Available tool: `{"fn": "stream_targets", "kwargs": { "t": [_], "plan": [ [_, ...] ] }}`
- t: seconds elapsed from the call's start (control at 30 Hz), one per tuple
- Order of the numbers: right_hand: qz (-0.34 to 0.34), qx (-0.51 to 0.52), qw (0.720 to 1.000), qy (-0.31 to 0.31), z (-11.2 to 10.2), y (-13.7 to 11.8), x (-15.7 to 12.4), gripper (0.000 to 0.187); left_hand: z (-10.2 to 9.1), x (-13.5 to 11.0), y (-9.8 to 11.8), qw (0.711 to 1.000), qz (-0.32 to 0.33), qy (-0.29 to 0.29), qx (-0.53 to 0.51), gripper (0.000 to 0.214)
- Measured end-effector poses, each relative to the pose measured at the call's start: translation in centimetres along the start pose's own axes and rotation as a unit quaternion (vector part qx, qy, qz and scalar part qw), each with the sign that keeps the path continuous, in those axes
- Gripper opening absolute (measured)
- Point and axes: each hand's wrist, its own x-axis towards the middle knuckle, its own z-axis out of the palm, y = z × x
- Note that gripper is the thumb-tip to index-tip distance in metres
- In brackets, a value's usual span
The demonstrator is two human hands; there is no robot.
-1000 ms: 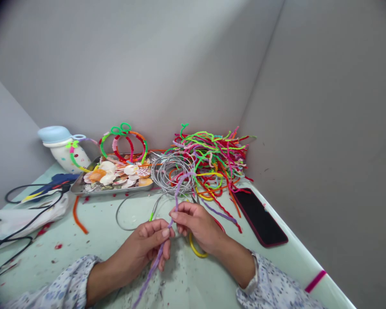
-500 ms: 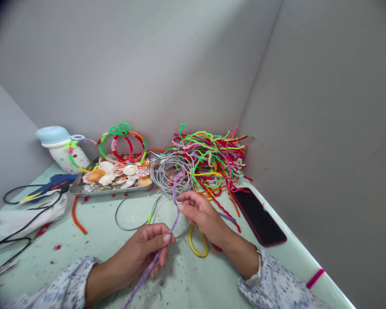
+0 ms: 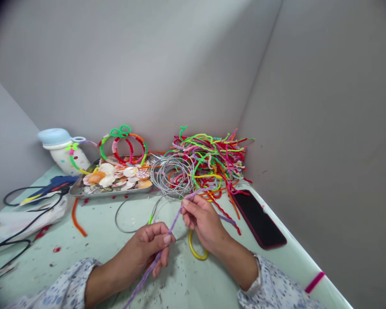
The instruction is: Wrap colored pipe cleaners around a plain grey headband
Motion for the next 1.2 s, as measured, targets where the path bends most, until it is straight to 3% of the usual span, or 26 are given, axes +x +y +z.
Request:
{"fn": "stream_targets", "kwargs": {
  "t": [0.17, 0.43, 0.67, 0.97, 1.2],
  "plan": [
    [0.000, -0.017, 0.999, -0.032, -0.2, -0.6, 0.1, 0.026, 0.0, -0.1, -0.5, 1.000, -0.011, 0.000, -0.014, 0.025],
    [-0.050, -0.043, 0.998, 0.009, -1.2, -1.6, 0.7, 0.026, -0.1, 0.0, -0.3, 1.000, -0.019, -0.010, -0.010, 0.027],
    [0.000, -0.087, 0.996, -0.009, -1.8, -2.9, 1.0, 0.029, -0.2, -0.2, -0.4, 1.000, -0.024, -0.007, -0.008, 0.027],
    [-0.133, -0.112, 0.983, 0.054, -3.4, -4.2, 1.6, 0.020, -0.3, -0.2, -0.6, 0.999, -0.027, 0.010, -0.023, 0.027],
    [-0.186, -0.222, 0.954, 0.076, -3.8, -5.5, 1.2, 0.019, -0.6, -0.2, -0.8, 0.999, -0.027, 0.001, -0.019, 0.025]
  ]
}}
